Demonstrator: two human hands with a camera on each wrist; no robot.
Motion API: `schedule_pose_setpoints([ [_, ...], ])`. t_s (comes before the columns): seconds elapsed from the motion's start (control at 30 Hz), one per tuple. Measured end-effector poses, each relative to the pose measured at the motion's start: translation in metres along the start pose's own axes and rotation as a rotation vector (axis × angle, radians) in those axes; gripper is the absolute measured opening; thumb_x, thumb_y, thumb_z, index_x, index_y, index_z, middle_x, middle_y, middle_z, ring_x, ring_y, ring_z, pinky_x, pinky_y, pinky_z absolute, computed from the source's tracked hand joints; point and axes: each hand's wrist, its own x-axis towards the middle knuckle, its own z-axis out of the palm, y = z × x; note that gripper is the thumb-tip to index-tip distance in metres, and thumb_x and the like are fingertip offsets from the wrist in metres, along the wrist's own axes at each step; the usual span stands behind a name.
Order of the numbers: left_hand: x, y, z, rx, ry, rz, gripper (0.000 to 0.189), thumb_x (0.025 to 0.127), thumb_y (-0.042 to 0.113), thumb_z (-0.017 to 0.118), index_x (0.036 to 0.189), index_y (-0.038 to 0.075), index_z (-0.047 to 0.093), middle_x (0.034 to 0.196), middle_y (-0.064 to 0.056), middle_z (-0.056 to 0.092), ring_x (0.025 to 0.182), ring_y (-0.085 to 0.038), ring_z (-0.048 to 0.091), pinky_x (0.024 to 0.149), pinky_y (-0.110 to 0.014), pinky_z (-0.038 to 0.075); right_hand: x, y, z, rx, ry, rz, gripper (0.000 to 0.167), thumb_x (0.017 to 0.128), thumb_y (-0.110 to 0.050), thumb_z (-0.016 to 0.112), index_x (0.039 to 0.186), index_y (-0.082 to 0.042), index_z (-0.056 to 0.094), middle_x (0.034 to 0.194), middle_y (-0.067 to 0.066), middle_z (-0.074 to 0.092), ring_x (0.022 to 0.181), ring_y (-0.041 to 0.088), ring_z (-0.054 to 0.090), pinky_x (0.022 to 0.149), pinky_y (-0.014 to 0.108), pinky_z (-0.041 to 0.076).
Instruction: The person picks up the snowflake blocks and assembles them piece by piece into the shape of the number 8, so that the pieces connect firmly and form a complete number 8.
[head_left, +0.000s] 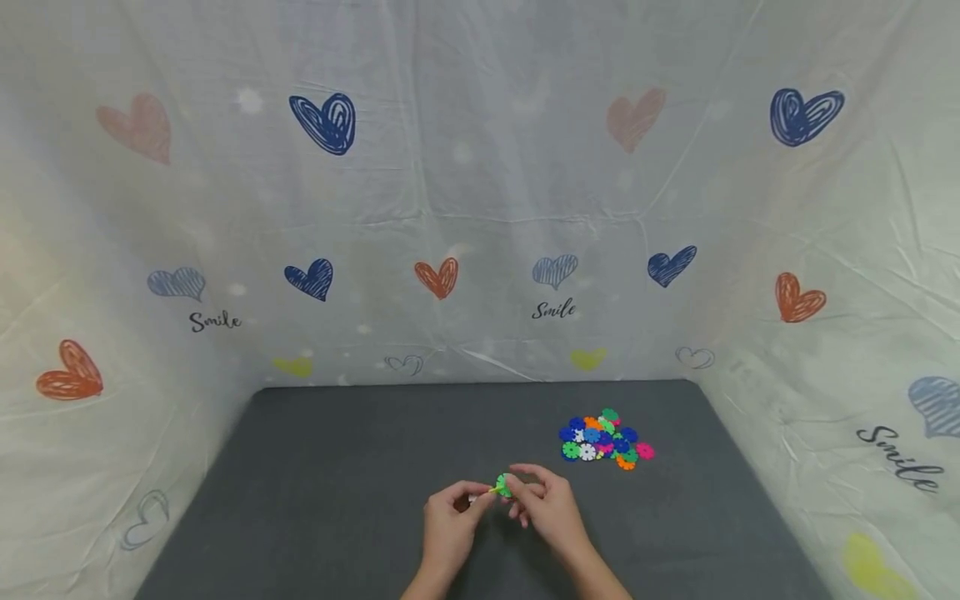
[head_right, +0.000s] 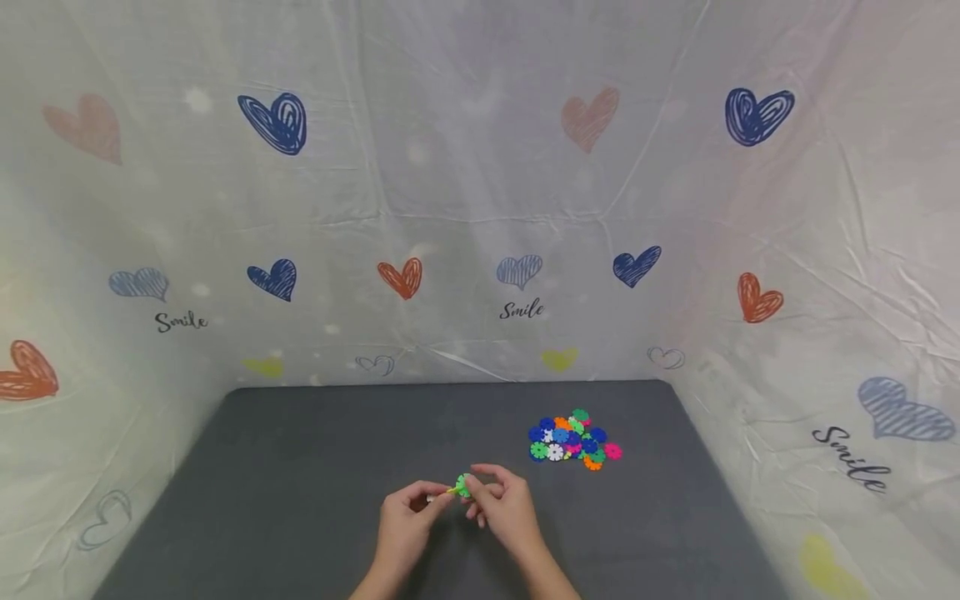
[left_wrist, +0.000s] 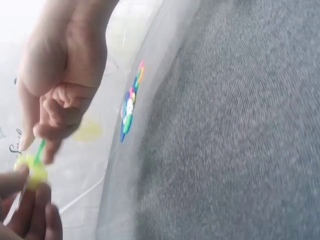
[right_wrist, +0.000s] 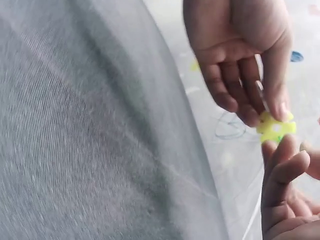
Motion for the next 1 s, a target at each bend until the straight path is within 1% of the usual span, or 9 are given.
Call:
schedule_pose_setpoints([
  [0.07, 0.000, 0.000, 0.001, 0.012, 0.032, 0.009, 0.011, 0.081, 0.024, 0.086, 0.084, 0.017, 0.078, 0.078, 0.002, 0.072, 0.059, -0.004, 0.052, 0.053, -0.019, 0.043, 0.000, 0.000, -0.001, 0.019, 0.007, 0.031, 0.033, 0.096, -0.022, 0.071, 0.112, 0.006, 0.067, 0.082, 0.019, 0.073, 0.058, 0.009, 0.061, 0.052, 0.020, 0.050],
  [0.13, 0.001, 0.001, 0.001, -0.007, 0.024, 0.000, 0.015, 0.082, 0.023, 0.085, 0.092, 0.015, 0.078, 0.083, 0.001, 0.074, 0.064, -0.005, 0.058, 0.057, -0.019, 0.047, 0.001, 0.000, -0.003, 0.029, 0.015, 0.045, 0.031, 0.096, -0.022, 0.071, 0.106, 0.007, 0.068, 0.083, 0.017, 0.073, 0.061, 0.009, 0.061, 0.054, 0.021, 0.051],
  [0.3, 0.006, 0.002, -0.002, -0.062, -0.091, -0.097, 0.034, 0.090, 0.032, 0.077, 0.112, 0.007, 0.074, 0.093, -0.004, 0.076, 0.074, -0.010, 0.064, 0.064, -0.022, 0.050, 0.005, 0.000, -0.009, -0.009, -0.007, 0.021, 0.025, 0.096, -0.019, 0.071, 0.103, 0.005, 0.072, 0.081, 0.015, 0.071, 0.060, 0.009, 0.058, 0.054, 0.022, 0.051],
  [0.47, 0.010, 0.002, -0.002, -0.025, -0.204, -0.190, 0.029, 0.090, 0.031, 0.075, 0.098, 0.004, 0.077, 0.090, -0.003, 0.073, 0.078, -0.012, 0.061, 0.066, -0.027, 0.050, 0.005, 0.001, -0.015, -0.090, -0.124, -0.008, 0.023, 0.096, -0.019, 0.071, 0.102, 0.003, 0.074, 0.079, 0.017, 0.070, 0.057, 0.008, 0.056, 0.053, 0.021, 0.048],
  [0.57, 0.009, 0.001, -0.001, -0.015, -0.209, -0.205, 0.021, 0.087, 0.024, 0.077, 0.090, 0.003, 0.078, 0.084, -0.003, 0.071, 0.074, -0.013, 0.060, 0.063, -0.027, 0.050, 0.005, 0.002, -0.017, -0.122, -0.136, -0.026, 0.023, 0.096, -0.021, 0.071, 0.102, 0.001, 0.075, 0.080, 0.019, 0.070, 0.057, 0.008, 0.057, 0.051, 0.021, 0.048],
  [0.67, 0.009, 0.001, 0.000, -0.009, -0.159, -0.222, 0.019, 0.085, 0.022, 0.077, 0.086, 0.003, 0.077, 0.080, -0.002, 0.069, 0.072, -0.013, 0.058, 0.061, -0.027, 0.048, 0.012, 0.002, -0.025, -0.161, -0.045, -0.059, 0.024, 0.094, -0.023, 0.073, 0.103, -0.001, 0.075, 0.086, 0.019, 0.073, 0.060, 0.012, 0.061, 0.055, 0.023, 0.051],
  [0.77, 0.009, 0.001, -0.001, -0.003, -0.137, -0.240, 0.020, 0.086, 0.023, 0.077, 0.086, 0.003, 0.077, 0.081, -0.001, 0.068, 0.073, -0.013, 0.058, 0.062, -0.028, 0.048, 0.025, -0.001, -0.042, -0.271, 0.081, -0.096, 0.020, 0.092, -0.022, 0.075, 0.102, -0.004, 0.076, 0.088, 0.015, 0.075, 0.066, 0.018, 0.065, 0.059, 0.026, 0.053],
  [0.9, 0.010, 0.002, -0.003, 0.001, -0.148, -0.253, 0.023, 0.088, 0.027, 0.076, 0.088, 0.004, 0.076, 0.085, -0.002, 0.068, 0.076, -0.013, 0.058, 0.064, -0.029, 0.048, 0.046, -0.002, -0.063, -0.514, 0.222, -0.119, 0.014, 0.091, -0.019, 0.076, 0.100, -0.008, 0.077, 0.090, 0.008, 0.075, 0.071, 0.019, 0.066, 0.060, 0.029, 0.052],
  [1.0, 0.009, 0.002, -0.003, -0.004, -0.148, -0.260, 0.023, 0.088, 0.027, 0.076, 0.088, 0.004, 0.076, 0.085, -0.002, 0.069, 0.076, -0.013, 0.058, 0.064, -0.029, 0.048, 0.059, 0.005, -0.072, -0.702, 0.292, -0.088, 0.016, 0.091, -0.022, 0.077, 0.102, -0.010, 0.077, 0.094, 0.005, 0.075, 0.072, 0.017, 0.065, 0.057, 0.031, 0.051],
])
